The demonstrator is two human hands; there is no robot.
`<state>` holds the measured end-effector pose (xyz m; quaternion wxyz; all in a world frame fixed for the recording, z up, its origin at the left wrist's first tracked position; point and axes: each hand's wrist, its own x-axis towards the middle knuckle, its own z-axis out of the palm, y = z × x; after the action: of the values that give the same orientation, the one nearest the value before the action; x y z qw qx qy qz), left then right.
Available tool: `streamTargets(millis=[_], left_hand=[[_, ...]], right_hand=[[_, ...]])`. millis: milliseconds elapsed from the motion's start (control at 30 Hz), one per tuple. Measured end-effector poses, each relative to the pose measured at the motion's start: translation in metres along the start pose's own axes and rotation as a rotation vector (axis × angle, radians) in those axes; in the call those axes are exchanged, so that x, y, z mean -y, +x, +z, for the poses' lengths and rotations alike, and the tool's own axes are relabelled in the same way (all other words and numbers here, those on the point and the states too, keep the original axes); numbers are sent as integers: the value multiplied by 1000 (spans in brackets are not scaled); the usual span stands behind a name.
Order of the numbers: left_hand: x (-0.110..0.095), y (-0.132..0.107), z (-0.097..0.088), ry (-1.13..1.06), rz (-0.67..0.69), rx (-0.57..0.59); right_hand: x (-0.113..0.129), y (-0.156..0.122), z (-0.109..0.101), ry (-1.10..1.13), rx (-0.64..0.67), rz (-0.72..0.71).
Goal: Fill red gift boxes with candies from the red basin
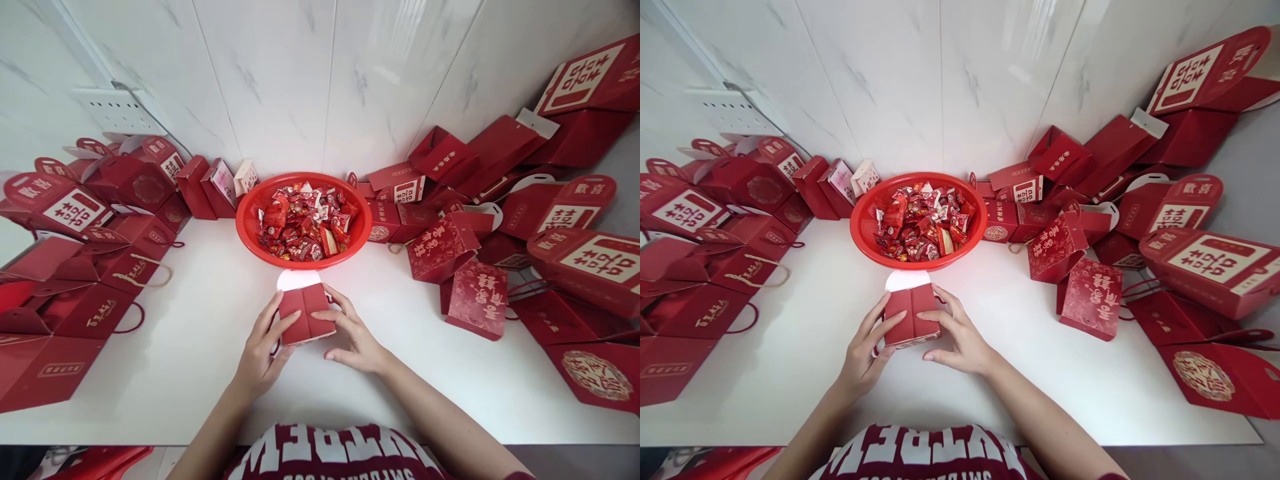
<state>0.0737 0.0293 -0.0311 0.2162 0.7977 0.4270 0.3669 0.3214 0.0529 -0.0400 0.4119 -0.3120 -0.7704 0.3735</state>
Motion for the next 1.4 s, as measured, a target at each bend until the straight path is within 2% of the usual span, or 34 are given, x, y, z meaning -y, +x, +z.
streamTargets(millis=[100, 200, 267, 433, 600, 733, 867, 1000, 1133, 1233, 1300, 1400], left_hand=[[-4, 7, 1, 9, 20, -71], [-9, 11, 7, -3, -58, -161], [-12, 12, 11, -92, -124, -190], [-13, 11, 14, -366, -199, -113], [-8, 7, 14, -359, -170, -28], [-6, 6, 16, -334, -148, -42], [-4, 9, 11, -130, -16, -37], [-2, 10, 0, 104, 169, 37], [-7, 3, -10, 215, 299, 108], [-15, -5, -16, 304, 286, 138], [-17, -8, -20, 427, 215, 114], [-10, -10, -34, 636, -38, -80]], right_hand=[[6, 4, 9, 26, -123, 70], [12, 9, 19, 99, -249, 185], [13, 11, 24, 197, -296, 232], [6, 10, 25, 347, -227, 256], [7, 3, 19, 306, -211, 232], [13, 2, 10, 191, -94, 84], [13, 5, 7, 160, -48, 74], [13, 5, 9, 171, -58, 124], [18, 0, 14, 169, -20, 143], [19, -5, 13, 193, -81, 151], [16, -6, 10, 229, -172, 165], [8, -7, 3, 223, -275, 180]])
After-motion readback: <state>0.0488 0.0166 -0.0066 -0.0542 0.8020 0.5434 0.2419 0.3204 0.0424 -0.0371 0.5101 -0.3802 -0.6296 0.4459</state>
